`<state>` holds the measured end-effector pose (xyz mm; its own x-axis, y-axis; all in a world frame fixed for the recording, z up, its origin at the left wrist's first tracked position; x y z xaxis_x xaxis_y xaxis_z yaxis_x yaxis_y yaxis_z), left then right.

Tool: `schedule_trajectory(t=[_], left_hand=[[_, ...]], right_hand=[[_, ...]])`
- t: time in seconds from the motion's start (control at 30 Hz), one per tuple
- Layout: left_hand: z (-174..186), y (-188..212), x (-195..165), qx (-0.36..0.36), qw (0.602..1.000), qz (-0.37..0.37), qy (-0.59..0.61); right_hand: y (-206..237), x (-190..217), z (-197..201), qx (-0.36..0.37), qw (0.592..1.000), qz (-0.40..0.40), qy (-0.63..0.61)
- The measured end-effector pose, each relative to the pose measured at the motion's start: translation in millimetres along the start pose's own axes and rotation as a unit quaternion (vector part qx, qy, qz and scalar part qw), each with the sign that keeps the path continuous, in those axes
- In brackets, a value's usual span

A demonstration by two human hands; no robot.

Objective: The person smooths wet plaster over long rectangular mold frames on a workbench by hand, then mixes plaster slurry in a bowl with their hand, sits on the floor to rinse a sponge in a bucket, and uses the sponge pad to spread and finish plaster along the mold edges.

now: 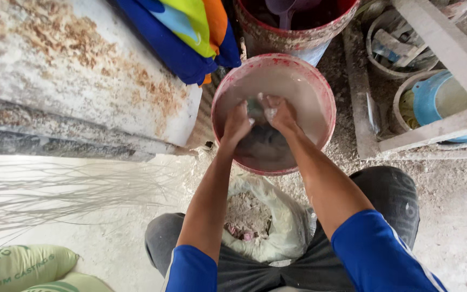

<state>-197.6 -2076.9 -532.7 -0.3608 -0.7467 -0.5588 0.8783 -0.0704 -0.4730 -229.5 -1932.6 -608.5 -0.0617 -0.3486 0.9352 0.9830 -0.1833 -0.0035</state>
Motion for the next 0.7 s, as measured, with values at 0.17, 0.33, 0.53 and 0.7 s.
schedule_trajectory(t=[0.17, 0.33, 0.53, 0.7], left_hand=[[11.6, -11.8, -13.0, -0.060, 0.988, 0.127, -0.071], [21.0, -11.1, -8.5, -0.172, 0.942, 0.287, 0.008], [14.7, 3.7, -4.6, -0.030, 0.988, 0.135, 0.075], [8.0, 19.0, -12.9, 0.045, 0.986, 0.138, 0.087]], right_hand=[[8.6, 6.8, -3.4, 0.090, 0.701, -0.289, -0.646], [17.7, 8.4, 2.8, 0.152, 0.487, -0.470, -0.720], [4.3, 0.3, 32.7, -0.156, 0.967, -0.199, -0.012], [-5.5, 2.9, 36.8, -0.197, 0.972, -0.125, 0.028]])
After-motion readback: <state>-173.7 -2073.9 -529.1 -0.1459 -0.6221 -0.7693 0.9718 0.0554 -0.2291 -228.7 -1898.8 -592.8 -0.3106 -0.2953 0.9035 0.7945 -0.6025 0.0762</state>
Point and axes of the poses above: each hand's wrist, its own y-axis away from the middle knuckle, its own z-axis out of the back of the hand, x = y × z, the point moved 2 cm from there along -y, towards the middle knuckle, and after that the axes turned 14 degrees about -x, right-handed, at the moved point
